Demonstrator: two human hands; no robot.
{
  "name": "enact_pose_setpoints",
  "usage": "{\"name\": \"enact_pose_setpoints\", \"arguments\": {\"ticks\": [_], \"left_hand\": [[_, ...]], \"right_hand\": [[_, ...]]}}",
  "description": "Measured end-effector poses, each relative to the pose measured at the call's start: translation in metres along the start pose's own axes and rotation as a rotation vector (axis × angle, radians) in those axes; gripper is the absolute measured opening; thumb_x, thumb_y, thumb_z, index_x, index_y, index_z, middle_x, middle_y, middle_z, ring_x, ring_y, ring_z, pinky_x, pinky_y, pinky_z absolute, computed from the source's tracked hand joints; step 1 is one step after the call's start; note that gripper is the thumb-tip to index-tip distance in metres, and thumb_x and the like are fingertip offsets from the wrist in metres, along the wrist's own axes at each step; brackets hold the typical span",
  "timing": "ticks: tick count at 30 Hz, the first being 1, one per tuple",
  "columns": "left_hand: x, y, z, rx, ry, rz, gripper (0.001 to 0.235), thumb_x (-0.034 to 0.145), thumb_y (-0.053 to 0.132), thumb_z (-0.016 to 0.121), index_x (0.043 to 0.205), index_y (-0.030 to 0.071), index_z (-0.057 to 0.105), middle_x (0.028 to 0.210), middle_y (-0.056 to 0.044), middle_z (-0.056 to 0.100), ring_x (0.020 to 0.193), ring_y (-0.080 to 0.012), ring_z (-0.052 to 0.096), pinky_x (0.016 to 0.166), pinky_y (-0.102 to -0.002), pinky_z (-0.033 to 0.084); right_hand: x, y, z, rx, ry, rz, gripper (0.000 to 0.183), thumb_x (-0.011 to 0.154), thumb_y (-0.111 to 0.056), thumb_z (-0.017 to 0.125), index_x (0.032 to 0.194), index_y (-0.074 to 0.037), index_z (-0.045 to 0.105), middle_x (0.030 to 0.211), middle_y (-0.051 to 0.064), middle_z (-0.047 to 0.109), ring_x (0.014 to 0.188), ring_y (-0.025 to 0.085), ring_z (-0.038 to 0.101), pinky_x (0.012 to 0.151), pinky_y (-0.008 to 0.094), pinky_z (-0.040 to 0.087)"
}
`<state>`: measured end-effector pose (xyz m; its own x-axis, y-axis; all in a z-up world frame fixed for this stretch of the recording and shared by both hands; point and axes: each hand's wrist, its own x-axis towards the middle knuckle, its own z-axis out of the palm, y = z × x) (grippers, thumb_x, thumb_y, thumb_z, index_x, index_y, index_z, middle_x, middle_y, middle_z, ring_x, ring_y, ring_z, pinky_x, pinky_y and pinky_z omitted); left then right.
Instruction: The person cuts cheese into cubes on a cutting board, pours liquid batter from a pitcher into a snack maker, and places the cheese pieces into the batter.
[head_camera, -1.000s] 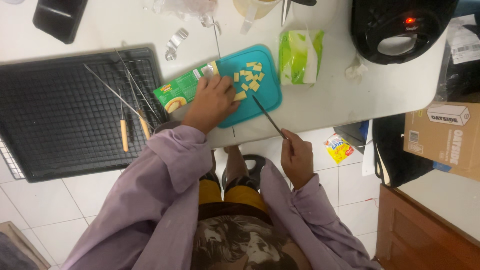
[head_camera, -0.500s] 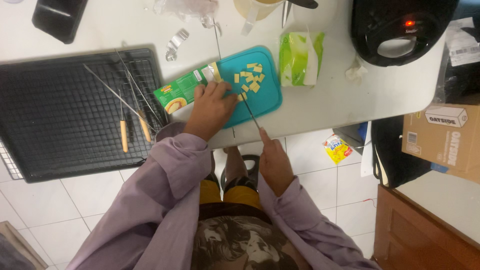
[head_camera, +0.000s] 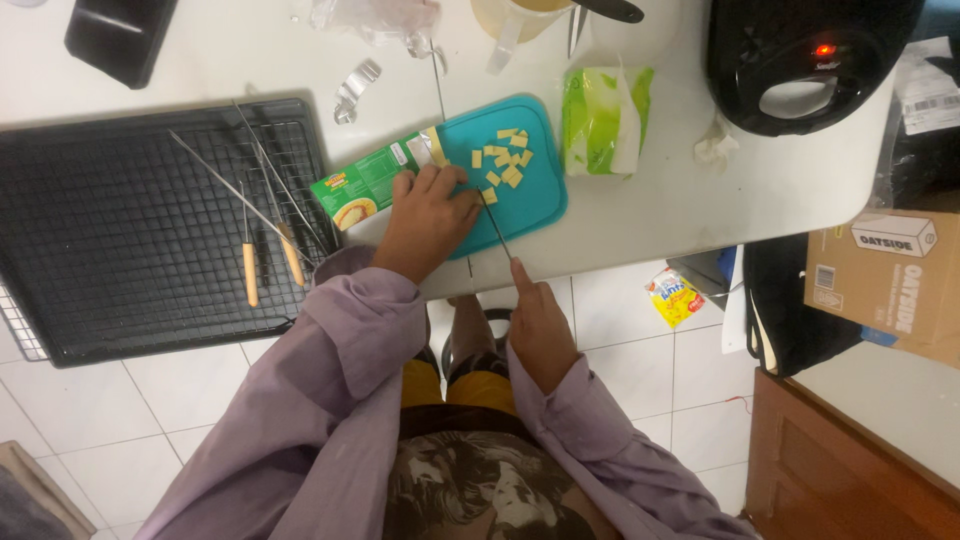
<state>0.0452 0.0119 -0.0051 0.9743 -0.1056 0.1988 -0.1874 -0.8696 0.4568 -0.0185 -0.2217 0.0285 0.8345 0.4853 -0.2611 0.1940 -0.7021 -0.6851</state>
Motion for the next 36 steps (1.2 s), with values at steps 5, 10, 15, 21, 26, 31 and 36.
{"name": "enact_pose_setpoints", "arguments": {"ticks": [5,10,15,21,26,31,36], "left_hand": [[0.001,-0.001,-0.001,0.004,-0.020,-0.002,0.009,0.093,0.022,0.074,0.098,0.014,0.075,0.115,-0.002,0.060,0.109,-0.0225,0.054,0.095,-0.045,0.038],[0.001,-0.001,-0.002,-0.011,-0.007,-0.007,0.010,0.090,0.023,0.074,0.096,0.014,0.075,0.114,-0.001,0.060,0.108,-0.0226,0.055,0.095,-0.046,0.039],[0.000,-0.001,-0.004,-0.028,-0.029,-0.010,0.013,0.092,0.023,0.075,0.099,0.012,0.075,0.115,-0.003,0.060,0.110,-0.0226,0.055,0.095,-0.045,0.039],[-0.003,-0.002,-0.012,-0.037,-0.007,-0.005,0.022,0.087,0.024,0.078,0.104,0.010,0.075,0.114,-0.004,0.060,0.112,-0.0243,0.055,0.093,-0.045,0.038],[-0.011,-0.006,-0.016,-0.055,-0.005,-0.051,0.025,0.085,0.024,0.078,0.106,0.010,0.075,0.114,-0.003,0.060,0.111,-0.0238,0.055,0.096,-0.046,0.038],[-0.016,-0.008,-0.011,-0.019,-0.012,-0.061,0.019,0.087,0.023,0.076,0.101,0.011,0.073,0.115,-0.004,0.061,0.111,-0.0241,0.055,0.096,-0.047,0.038],[-0.016,-0.007,-0.006,-0.011,-0.012,-0.056,0.009,0.090,0.020,0.074,0.096,0.014,0.072,0.116,-0.003,0.061,0.111,-0.0239,0.055,0.096,-0.047,0.038]], "right_hand": [[0.000,0.018,0.018,-0.096,-0.048,-0.022,0.076,0.088,0.010,0.053,0.159,0.002,0.027,0.096,0.019,0.051,0.086,0.033,0.053,0.078,0.039,0.051],[0.003,0.016,0.015,-0.041,0.019,-0.020,0.071,0.089,0.009,0.053,0.157,-0.001,0.035,0.098,0.018,0.053,0.090,0.032,0.055,0.081,0.041,0.050],[0.000,0.008,-0.001,0.136,0.043,0.042,0.053,0.102,0.007,0.048,0.154,0.001,0.043,0.094,0.015,0.054,0.082,0.029,0.054,0.075,0.040,0.047],[-0.007,-0.005,0.003,0.069,0.122,-0.081,0.058,0.097,0.009,0.050,0.153,-0.001,0.044,0.090,0.014,0.050,0.081,0.028,0.053,0.073,0.037,0.048],[-0.005,-0.012,0.012,0.043,0.106,-0.071,0.062,0.094,0.011,0.050,0.155,-0.002,0.042,0.088,0.014,0.050,0.079,0.028,0.053,0.070,0.039,0.048],[-0.005,-0.013,0.019,0.010,0.074,-0.028,0.067,0.092,0.012,0.051,0.157,-0.003,0.039,0.090,0.016,0.051,0.078,0.031,0.054,0.069,0.042,0.048],[-0.003,-0.008,0.025,-0.030,0.037,-0.043,0.072,0.089,0.012,0.050,0.158,-0.001,0.033,0.094,0.019,0.050,0.081,0.035,0.054,0.072,0.043,0.050]]}}
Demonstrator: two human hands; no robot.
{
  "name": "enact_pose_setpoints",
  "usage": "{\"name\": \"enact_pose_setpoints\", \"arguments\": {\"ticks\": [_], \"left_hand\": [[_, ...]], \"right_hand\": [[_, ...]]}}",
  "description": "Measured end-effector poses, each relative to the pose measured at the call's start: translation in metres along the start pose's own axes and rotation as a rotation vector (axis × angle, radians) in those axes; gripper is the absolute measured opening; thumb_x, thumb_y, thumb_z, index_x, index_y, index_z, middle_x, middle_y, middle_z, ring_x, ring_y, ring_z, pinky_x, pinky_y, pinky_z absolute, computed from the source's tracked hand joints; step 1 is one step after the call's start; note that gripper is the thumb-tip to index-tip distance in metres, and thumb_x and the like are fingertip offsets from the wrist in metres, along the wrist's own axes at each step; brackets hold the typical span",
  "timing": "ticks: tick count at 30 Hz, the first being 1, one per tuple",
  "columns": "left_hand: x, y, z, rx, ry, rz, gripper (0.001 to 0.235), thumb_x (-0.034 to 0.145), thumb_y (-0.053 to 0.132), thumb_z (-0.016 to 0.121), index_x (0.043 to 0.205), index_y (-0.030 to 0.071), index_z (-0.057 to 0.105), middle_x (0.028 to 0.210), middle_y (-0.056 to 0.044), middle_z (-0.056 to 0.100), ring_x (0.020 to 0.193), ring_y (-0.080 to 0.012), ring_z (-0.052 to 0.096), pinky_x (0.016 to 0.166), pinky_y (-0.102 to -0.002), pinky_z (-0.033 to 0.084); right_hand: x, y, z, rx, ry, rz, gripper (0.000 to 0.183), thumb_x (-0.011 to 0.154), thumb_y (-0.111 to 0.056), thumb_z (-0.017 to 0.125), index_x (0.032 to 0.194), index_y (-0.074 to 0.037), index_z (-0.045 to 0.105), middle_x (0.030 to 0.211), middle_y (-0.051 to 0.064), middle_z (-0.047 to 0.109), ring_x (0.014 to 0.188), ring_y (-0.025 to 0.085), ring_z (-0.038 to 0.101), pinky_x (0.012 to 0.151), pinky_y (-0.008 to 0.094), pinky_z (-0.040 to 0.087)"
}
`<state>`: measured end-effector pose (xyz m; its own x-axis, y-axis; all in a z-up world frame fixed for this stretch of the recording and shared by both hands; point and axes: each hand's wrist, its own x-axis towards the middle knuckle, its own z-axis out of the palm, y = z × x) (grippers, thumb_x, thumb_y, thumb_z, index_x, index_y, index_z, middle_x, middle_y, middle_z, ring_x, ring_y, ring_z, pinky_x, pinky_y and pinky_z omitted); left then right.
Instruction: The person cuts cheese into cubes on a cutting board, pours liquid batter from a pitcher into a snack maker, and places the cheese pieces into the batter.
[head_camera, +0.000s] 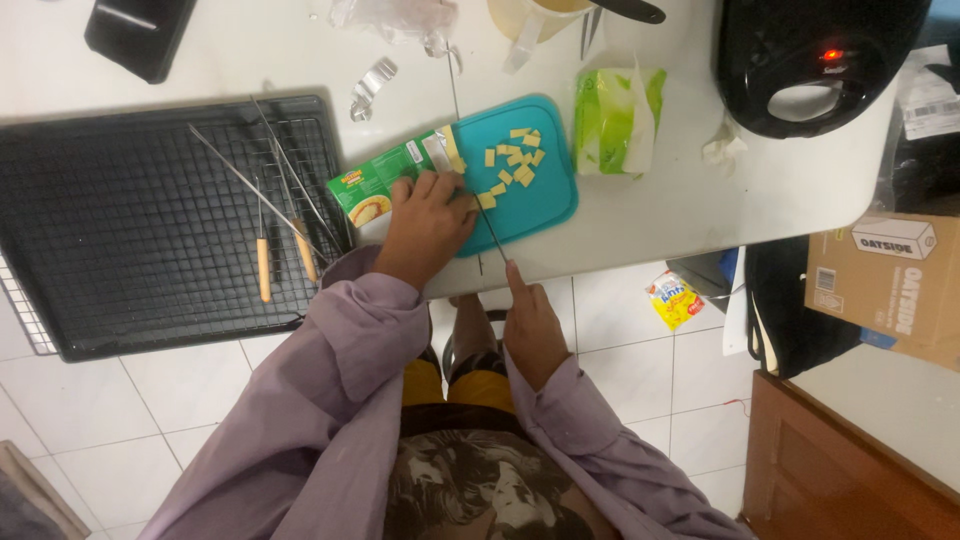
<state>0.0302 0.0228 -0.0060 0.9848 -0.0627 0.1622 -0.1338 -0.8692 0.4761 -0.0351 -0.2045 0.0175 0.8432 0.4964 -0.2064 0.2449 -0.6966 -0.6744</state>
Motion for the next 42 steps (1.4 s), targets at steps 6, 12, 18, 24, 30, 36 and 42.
{"name": "enact_pose_setpoints", "arguments": {"ticks": [6,12,18,24,30,36,42], "left_hand": [[0.002,0.003,-0.005,0.023,-0.011,0.012,0.019,0.086,0.020,0.074,0.101,0.008,0.069,0.114,-0.006,0.060,0.109,-0.0264,0.055,0.096,-0.048,0.038],[0.000,0.005,-0.003,-0.008,-0.023,0.023,0.014,0.091,0.014,0.074,0.100,0.011,0.065,0.099,-0.004,0.064,0.100,-0.0252,0.059,0.092,-0.046,0.039],[0.008,0.014,0.000,-0.036,0.005,0.021,0.022,0.088,0.010,0.071,0.108,0.012,0.064,0.089,-0.004,0.064,0.091,-0.0252,0.062,0.089,-0.045,0.039],[0.028,0.021,0.004,-0.208,-0.017,-0.047,0.026,0.087,0.011,0.072,0.112,0.010,0.065,0.100,-0.008,0.069,0.090,-0.0301,0.064,0.090,-0.047,0.043],[0.043,0.020,-0.004,-0.275,0.112,-0.057,0.024,0.094,0.007,0.069,0.118,0.010,0.065,0.113,-0.010,0.071,0.100,-0.0326,0.068,0.091,-0.044,0.048],[0.030,0.004,-0.040,-0.515,0.076,-0.194,0.021,0.096,0.005,0.068,0.117,0.006,0.065,0.112,-0.014,0.071,0.091,-0.0266,0.072,0.086,-0.036,0.054],[0.004,-0.007,-0.041,-1.551,-0.076,-0.880,0.040,0.106,0.027,0.042,0.131,0.005,0.063,0.118,-0.010,0.071,0.107,-0.0254,0.070,0.096,-0.037,0.052]], "right_hand": [[0.002,0.008,0.000,0.236,0.155,-0.019,0.049,0.103,0.006,0.049,0.150,-0.004,0.051,0.104,0.017,0.062,0.091,0.026,0.062,0.083,0.034,0.052],[0.004,0.022,-0.024,0.500,0.140,0.216,0.047,0.100,0.004,0.046,0.145,-0.004,0.058,0.085,0.003,0.058,0.076,0.009,0.053,0.071,0.024,0.047],[0.013,0.014,-0.059,0.325,0.224,0.179,0.047,0.100,0.004,0.048,0.145,-0.003,0.057,0.085,0.006,0.060,0.073,0.011,0.054,0.069,0.026,0.048],[0.010,0.020,-0.072,0.317,0.279,0.157,0.048,0.100,0.006,0.047,0.146,-0.004,0.057,0.088,0.007,0.062,0.078,0.013,0.058,0.074,0.027,0.051],[0.000,0.028,-0.073,0.214,0.246,0.050,0.044,0.100,0.006,0.053,0.143,-0.005,0.060,0.087,0.013,0.060,0.075,0.022,0.058,0.071,0.033,0.050],[0.021,0.051,-0.075,-0.032,0.025,-0.112,0.026,0.097,-0.010,0.064,0.123,-0.004,0.066,0.093,0.010,0.069,0.080,0.030,0.065,0.073,0.044,0.047],[0.071,0.066,-0.074,-0.402,-0.039,-0.398,0.019,0.096,-0.017,0.068,0.114,-0.010,0.068,0.085,0.006,0.061,0.077,0.026,0.060,0.078,0.042,0.042]]}}
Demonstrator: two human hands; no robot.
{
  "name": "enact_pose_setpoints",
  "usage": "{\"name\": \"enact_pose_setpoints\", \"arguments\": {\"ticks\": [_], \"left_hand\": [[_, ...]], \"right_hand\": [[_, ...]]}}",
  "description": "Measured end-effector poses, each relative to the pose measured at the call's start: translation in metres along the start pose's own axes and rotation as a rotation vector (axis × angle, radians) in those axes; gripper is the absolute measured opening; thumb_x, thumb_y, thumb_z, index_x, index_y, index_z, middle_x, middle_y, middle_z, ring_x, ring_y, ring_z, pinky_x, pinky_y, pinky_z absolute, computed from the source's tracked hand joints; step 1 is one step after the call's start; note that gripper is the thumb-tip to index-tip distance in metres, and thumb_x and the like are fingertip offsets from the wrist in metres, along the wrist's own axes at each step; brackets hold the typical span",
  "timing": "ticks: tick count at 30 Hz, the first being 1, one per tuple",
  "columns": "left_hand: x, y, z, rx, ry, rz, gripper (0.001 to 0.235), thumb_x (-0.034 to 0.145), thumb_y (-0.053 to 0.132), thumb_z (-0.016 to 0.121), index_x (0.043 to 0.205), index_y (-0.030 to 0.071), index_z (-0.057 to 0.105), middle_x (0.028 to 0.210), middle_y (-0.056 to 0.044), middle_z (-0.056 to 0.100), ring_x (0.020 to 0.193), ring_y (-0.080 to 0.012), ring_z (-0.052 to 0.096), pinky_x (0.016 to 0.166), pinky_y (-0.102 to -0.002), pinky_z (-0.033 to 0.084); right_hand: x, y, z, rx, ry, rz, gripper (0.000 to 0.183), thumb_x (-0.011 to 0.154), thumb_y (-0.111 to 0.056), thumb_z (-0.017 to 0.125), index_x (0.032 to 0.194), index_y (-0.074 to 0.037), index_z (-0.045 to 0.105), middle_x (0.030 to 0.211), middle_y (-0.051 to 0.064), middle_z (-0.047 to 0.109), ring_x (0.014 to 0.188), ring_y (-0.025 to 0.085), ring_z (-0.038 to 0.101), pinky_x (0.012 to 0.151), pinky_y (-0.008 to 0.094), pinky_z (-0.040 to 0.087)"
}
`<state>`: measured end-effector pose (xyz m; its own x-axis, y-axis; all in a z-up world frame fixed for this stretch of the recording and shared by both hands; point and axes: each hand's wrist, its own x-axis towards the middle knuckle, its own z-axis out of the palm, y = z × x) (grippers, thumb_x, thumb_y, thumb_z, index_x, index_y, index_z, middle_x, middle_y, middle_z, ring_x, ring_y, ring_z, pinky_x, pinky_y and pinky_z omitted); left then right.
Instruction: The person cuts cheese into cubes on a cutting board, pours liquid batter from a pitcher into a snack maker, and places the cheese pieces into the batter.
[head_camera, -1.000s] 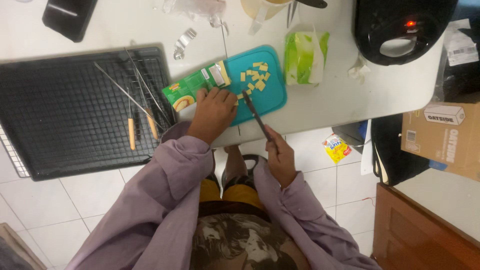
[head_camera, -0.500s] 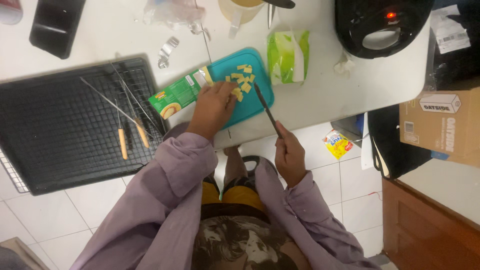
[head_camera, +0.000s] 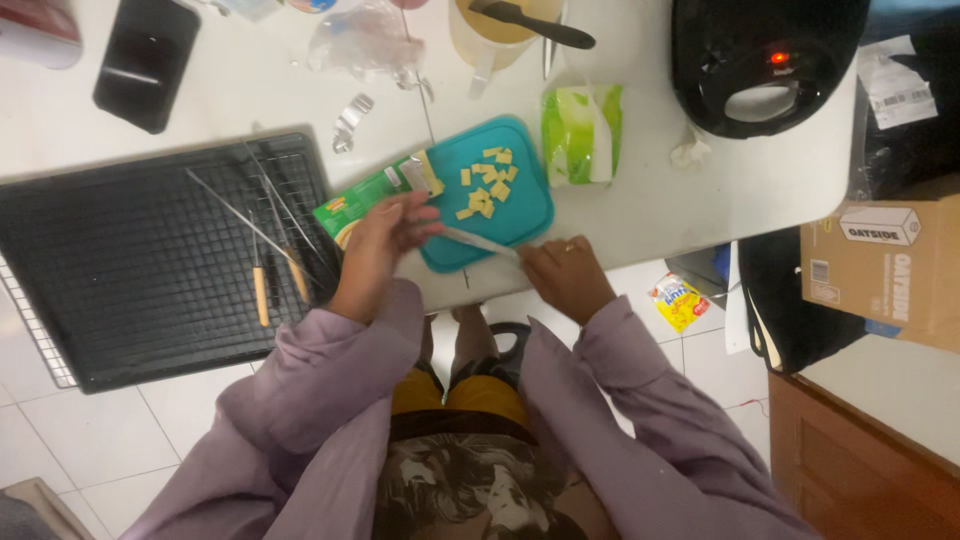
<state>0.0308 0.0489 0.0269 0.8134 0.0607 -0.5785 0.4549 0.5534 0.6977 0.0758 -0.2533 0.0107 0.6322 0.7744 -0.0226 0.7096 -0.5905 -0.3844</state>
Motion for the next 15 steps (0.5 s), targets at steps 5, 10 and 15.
{"name": "enact_pose_setpoints", "arguments": {"ticks": [5,10,15], "left_hand": [[-0.018,0.013,-0.002,-0.251,-0.032,-0.133,0.050,0.106,0.030,0.037,0.134,-0.005,0.059,0.121,-0.017,0.070,0.111,-0.0290,0.069,0.103,-0.041,0.052],[-0.023,0.025,-0.002,-0.244,-0.031,-0.181,0.051,0.105,0.032,0.037,0.133,-0.004,0.059,0.118,-0.016,0.071,0.107,-0.0284,0.069,0.099,-0.041,0.052],[-0.028,0.028,-0.003,-0.204,-0.030,-0.123,0.047,0.104,0.029,0.051,0.131,-0.007,0.061,0.117,-0.019,0.070,0.107,-0.0291,0.070,0.099,-0.042,0.054]], "right_hand": [[0.024,0.002,0.001,-0.060,0.092,-0.046,0.018,0.096,-0.017,0.071,0.112,-0.011,0.067,0.099,0.004,0.061,0.092,0.024,0.060,0.085,0.041,0.041],[0.042,-0.016,0.009,-0.079,0.214,0.000,0.020,0.091,-0.016,0.074,0.109,-0.011,0.067,0.104,0.005,0.063,0.098,0.024,0.060,0.092,0.042,0.040],[0.046,-0.026,-0.014,0.036,0.485,0.204,0.031,0.092,-0.019,0.079,0.118,-0.007,0.066,0.115,0.006,0.063,0.109,0.027,0.061,0.097,0.046,0.045]]}}
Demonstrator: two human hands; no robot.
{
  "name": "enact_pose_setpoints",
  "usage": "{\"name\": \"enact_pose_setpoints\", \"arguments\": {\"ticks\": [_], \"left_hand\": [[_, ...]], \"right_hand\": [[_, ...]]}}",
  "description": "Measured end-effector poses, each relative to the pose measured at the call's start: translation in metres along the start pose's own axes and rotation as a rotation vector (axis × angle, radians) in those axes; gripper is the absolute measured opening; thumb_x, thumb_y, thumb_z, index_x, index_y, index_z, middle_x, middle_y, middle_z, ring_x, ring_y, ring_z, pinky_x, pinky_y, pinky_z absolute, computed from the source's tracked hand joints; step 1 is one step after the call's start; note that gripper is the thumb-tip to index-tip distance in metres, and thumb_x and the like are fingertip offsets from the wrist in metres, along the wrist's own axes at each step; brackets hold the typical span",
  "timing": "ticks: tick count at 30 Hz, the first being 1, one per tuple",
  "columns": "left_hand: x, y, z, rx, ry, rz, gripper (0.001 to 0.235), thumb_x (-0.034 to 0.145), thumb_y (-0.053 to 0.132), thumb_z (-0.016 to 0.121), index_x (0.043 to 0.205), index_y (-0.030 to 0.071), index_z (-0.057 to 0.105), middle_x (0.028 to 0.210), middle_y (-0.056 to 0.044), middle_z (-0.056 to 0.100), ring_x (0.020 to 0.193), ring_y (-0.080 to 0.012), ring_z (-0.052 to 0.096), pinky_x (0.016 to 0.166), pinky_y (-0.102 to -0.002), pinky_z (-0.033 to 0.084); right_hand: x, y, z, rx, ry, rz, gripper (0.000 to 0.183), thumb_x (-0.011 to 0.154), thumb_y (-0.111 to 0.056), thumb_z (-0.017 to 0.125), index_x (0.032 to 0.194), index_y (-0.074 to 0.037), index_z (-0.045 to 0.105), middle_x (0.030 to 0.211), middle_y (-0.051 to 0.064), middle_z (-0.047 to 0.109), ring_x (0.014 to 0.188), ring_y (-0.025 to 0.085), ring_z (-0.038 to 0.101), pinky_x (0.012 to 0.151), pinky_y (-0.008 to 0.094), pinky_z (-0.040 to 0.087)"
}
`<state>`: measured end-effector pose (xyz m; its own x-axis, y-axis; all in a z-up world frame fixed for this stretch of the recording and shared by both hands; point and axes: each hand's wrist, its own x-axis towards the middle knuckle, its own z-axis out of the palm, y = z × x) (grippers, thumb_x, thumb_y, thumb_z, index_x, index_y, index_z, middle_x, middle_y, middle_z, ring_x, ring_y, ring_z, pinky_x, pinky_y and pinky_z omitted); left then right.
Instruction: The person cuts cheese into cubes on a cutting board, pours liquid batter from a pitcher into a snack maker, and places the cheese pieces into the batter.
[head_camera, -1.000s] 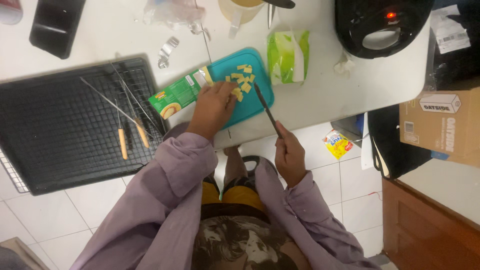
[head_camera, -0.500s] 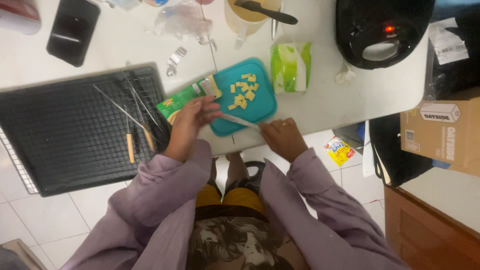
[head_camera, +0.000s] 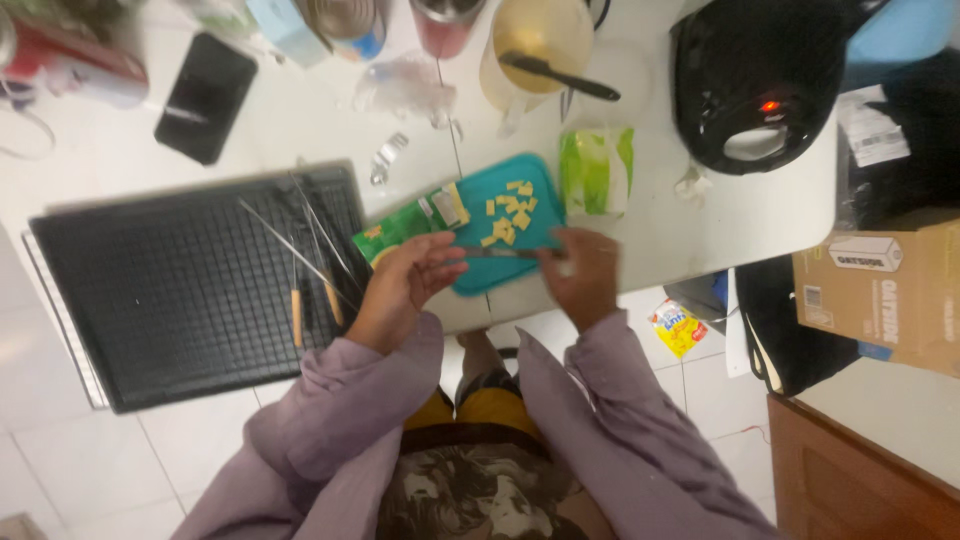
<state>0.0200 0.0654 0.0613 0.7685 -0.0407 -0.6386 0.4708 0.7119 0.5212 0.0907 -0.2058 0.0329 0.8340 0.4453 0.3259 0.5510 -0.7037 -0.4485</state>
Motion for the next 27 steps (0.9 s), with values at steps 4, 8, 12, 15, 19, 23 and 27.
{"name": "enact_pose_setpoints", "arguments": {"ticks": [4,8,12,15,19,23,27], "left_hand": [[0.000,-0.004,-0.003,0.029,-0.004,-0.019,0.045,0.102,0.027,0.054,0.133,-0.006,0.060,0.119,-0.018,0.070,0.108,-0.0279,0.069,0.099,-0.040,0.054],[0.005,-0.015,0.006,0.083,-0.015,-0.075,0.045,0.101,0.030,0.054,0.134,0.001,0.060,0.120,-0.014,0.071,0.110,-0.0270,0.070,0.098,-0.039,0.054],[0.020,-0.012,0.034,0.051,-0.014,-0.158,0.042,0.099,0.033,0.056,0.135,0.011,0.060,0.120,-0.007,0.072,0.109,-0.0230,0.068,0.096,-0.037,0.052],[0.027,-0.017,0.053,-0.006,-0.096,-0.194,0.042,0.098,0.037,0.055,0.135,0.017,0.060,0.113,-0.001,0.071,0.103,-0.0169,0.068,0.092,-0.035,0.054],[0.022,-0.028,0.060,0.158,-0.065,-0.138,0.036,0.104,0.030,0.067,0.133,0.009,0.068,0.100,0.001,0.063,0.090,-0.0107,0.058,0.080,-0.030,0.046],[0.018,-0.037,0.067,0.065,-0.173,-0.093,0.022,0.100,0.021,0.069,0.113,0.003,0.071,0.095,0.000,0.071,0.080,-0.0099,0.064,0.070,-0.027,0.051],[0.030,-0.061,0.074,0.134,-0.188,-0.074,0.024,0.099,0.019,0.071,0.108,-0.003,0.072,0.092,-0.006,0.072,0.073,-0.0116,0.065,0.065,-0.028,0.052]], "right_hand": [[0.046,0.014,-0.027,-0.097,0.307,0.209,0.055,0.080,-0.016,0.082,0.121,0.012,0.060,0.108,0.024,0.065,0.093,0.037,0.060,0.065,0.034,0.048],[0.089,0.021,-0.043,0.134,0.113,0.515,0.013,0.107,-0.014,0.071,0.109,-0.001,0.070,0.091,0.014,0.068,0.075,0.025,0.064,0.071,0.037,0.051],[0.070,-0.024,-0.059,0.102,0.347,0.357,0.016,0.102,-0.011,0.069,0.110,0.002,0.067,0.089,0.017,0.068,0.072,0.027,0.064,0.066,0.037,0.051],[0.044,-0.078,-0.047,0.497,0.065,0.403,0.015,0.103,-0.012,0.067,0.114,-0.001,0.070,0.091,0.011,0.071,0.078,0.024,0.066,0.068,0.034,0.053],[0.050,-0.106,-0.063,0.336,0.116,0.314,0.033,0.098,-0.014,0.067,0.127,0.002,0.066,0.094,0.013,0.062,0.071,0.019,0.058,0.061,0.030,0.048],[0.043,-0.093,-0.062,0.431,0.079,0.309,0.029,0.097,-0.014,0.068,0.121,0.004,0.066,0.095,0.014,0.064,0.075,0.016,0.056,0.064,0.030,0.047],[0.019,-0.067,-0.065,0.609,-0.097,0.647,0.019,0.100,-0.015,0.066,0.107,0.001,0.072,0.077,0.006,0.066,0.068,0.010,0.057,0.061,0.029,0.048]]}}
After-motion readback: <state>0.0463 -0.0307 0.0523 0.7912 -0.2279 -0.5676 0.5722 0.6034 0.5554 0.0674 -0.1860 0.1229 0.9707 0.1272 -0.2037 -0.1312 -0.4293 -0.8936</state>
